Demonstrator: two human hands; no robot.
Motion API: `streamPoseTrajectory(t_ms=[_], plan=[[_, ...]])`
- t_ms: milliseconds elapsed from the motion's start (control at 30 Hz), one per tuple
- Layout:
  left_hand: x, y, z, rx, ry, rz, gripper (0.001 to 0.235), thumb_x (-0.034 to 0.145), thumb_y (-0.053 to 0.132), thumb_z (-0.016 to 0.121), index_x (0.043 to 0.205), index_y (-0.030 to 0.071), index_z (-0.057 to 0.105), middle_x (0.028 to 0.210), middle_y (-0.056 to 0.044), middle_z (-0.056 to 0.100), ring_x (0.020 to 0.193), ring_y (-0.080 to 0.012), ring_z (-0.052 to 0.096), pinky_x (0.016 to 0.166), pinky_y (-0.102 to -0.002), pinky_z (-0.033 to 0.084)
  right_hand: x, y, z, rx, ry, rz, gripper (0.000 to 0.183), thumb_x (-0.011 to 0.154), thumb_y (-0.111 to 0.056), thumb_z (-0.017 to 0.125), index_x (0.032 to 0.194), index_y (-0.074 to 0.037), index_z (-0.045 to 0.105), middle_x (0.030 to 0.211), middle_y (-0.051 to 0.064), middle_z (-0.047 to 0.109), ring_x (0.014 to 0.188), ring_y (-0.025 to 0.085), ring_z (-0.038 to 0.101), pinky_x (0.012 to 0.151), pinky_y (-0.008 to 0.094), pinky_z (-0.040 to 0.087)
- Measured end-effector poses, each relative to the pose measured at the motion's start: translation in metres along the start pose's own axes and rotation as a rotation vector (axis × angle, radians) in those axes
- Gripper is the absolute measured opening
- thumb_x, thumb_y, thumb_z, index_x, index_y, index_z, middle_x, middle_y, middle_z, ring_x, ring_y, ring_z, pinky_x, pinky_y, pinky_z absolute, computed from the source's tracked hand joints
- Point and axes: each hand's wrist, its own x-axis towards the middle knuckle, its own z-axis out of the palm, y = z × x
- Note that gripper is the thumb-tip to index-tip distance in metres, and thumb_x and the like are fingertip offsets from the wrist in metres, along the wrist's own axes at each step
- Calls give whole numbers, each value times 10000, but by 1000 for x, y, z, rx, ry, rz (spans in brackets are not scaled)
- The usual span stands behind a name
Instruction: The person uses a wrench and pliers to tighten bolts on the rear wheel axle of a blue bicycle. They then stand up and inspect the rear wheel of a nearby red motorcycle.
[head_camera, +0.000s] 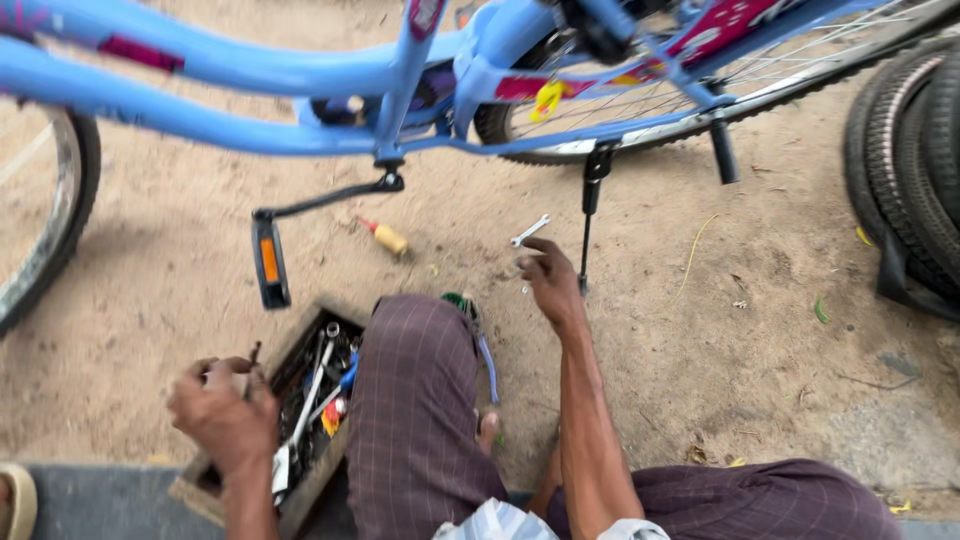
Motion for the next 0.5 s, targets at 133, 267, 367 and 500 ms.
streamPoseTrajectory(t_ms=[133,267,367,500], plan=[[55,96,-96,-579,-58,170,261,1006,327,727,1095,84,696,1085,-122,688,987,-236,679,825,-386,585,-35,-106,16,10,-343,-301,432,990,-108,529,1422,-130,535,1319,134,681,1222,262,668,1033,408,576],[84,237,-132,-927,-269,620,308,886,296,786,1078,62,724,965,-74,733,900,-190,701,779,-372,575,-64,-164,16,33,-351,-689,428,1015,-157,582,1424,-71,487,1223,187,607,1056,269,600,859,392,532],[95,343,-131,-1101,-518,846,241,932,199,726,1109,36,714,1049,-99,733,965,-184,725,848,-344,611,-65,-172,-6,164,-158,-561,270,1137,-195,493,1368,-105,602,990,106,653,835,171,606,726,318,539],[111,414,-103,-763,-720,645,384,990,396,687,1153,60,775,1005,-157,804,877,-221,761,830,-395,572,-62,-156,-60,267,228,-414,313,1110,-195,484,1364,-40,582,888,53,681,814,128,656,760,288,585]])
